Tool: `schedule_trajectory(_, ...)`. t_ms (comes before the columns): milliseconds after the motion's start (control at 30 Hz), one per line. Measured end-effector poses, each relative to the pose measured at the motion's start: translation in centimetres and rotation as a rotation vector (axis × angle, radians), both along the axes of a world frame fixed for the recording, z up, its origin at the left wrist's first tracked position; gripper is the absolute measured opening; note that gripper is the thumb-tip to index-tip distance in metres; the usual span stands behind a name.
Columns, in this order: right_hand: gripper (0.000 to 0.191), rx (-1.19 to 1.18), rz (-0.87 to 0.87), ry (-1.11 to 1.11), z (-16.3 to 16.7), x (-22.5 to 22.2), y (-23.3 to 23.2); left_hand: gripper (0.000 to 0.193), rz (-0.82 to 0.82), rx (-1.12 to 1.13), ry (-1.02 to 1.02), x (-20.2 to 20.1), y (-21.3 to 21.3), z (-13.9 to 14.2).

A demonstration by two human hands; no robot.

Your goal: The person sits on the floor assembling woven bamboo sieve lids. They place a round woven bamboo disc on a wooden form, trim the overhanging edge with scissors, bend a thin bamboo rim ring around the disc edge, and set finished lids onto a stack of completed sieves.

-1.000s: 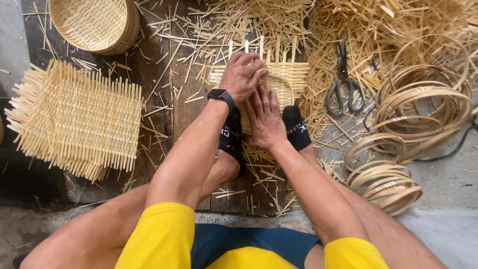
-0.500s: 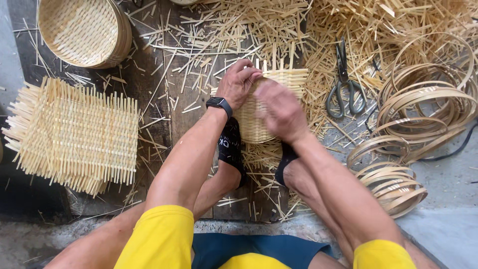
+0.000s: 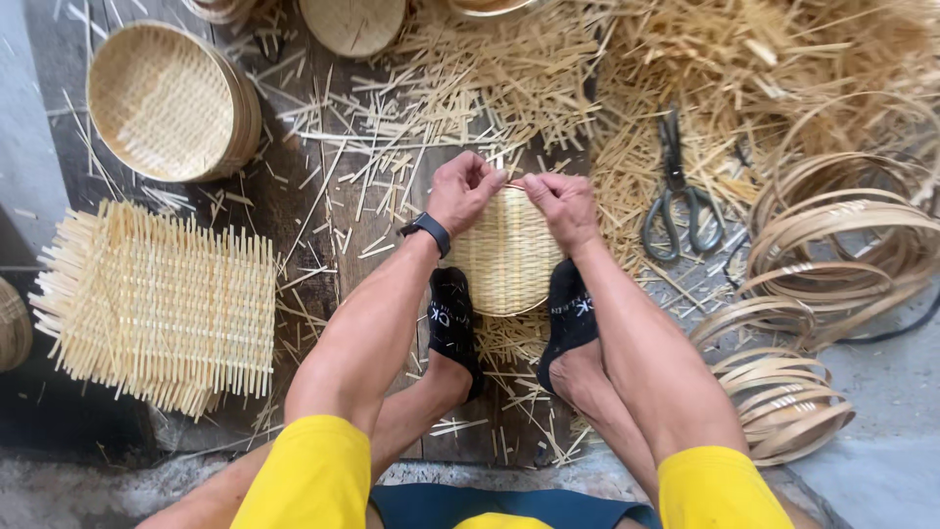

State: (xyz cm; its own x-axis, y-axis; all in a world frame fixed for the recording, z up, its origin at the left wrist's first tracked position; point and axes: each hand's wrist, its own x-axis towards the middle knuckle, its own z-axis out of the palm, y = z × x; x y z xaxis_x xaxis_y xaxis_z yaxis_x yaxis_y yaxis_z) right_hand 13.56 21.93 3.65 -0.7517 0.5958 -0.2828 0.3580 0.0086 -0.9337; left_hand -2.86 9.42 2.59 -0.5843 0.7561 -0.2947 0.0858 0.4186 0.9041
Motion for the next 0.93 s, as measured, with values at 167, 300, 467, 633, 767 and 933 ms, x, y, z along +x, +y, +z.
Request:
schedule_trajectory(167, 0.042, 0.607, 0.042, -0.121, 2.0, -0.9, -0.3, 0.043, -0.069, -0.099, 0.084, -1.7, 1.5, 0.8)
schedule_trajectory(300, 0.045, 0.668, 0.172, -0.232, 8.8, 3.6, 5.4, 0.054, -0.186, -0.133, 0.152, -0.9, 0.8, 3.6)
schedule_trajectory(467, 0.045, 0.785, 0.531, -1.010, 22.8, 13.8, 10.8, 0.047, -0.253, 0.057, 0.253, 0.8, 0.7, 11.1)
schedule_trajectory(633, 0.040, 0.549, 0.369, -0.951, 21.1, 19.0, 9.5, 0.018, -0.505, 0.099, 0.957, 6.7, -3.5, 10.4)
schedule_trajectory(767, 0.029, 0.387, 0.122, -0.675, 11.1, 18.6, 8.1, 0.037, -0.756, 0.020, 1.086, 10.3, -8.6, 7.1)
schedule_trajectory(933, 0.061, 0.586, -0.055, -0.649, 0.6, 17.9, 7.7, 0.035, -0.421, 0.061, 0.857, 10.0, -9.5, 5.7)
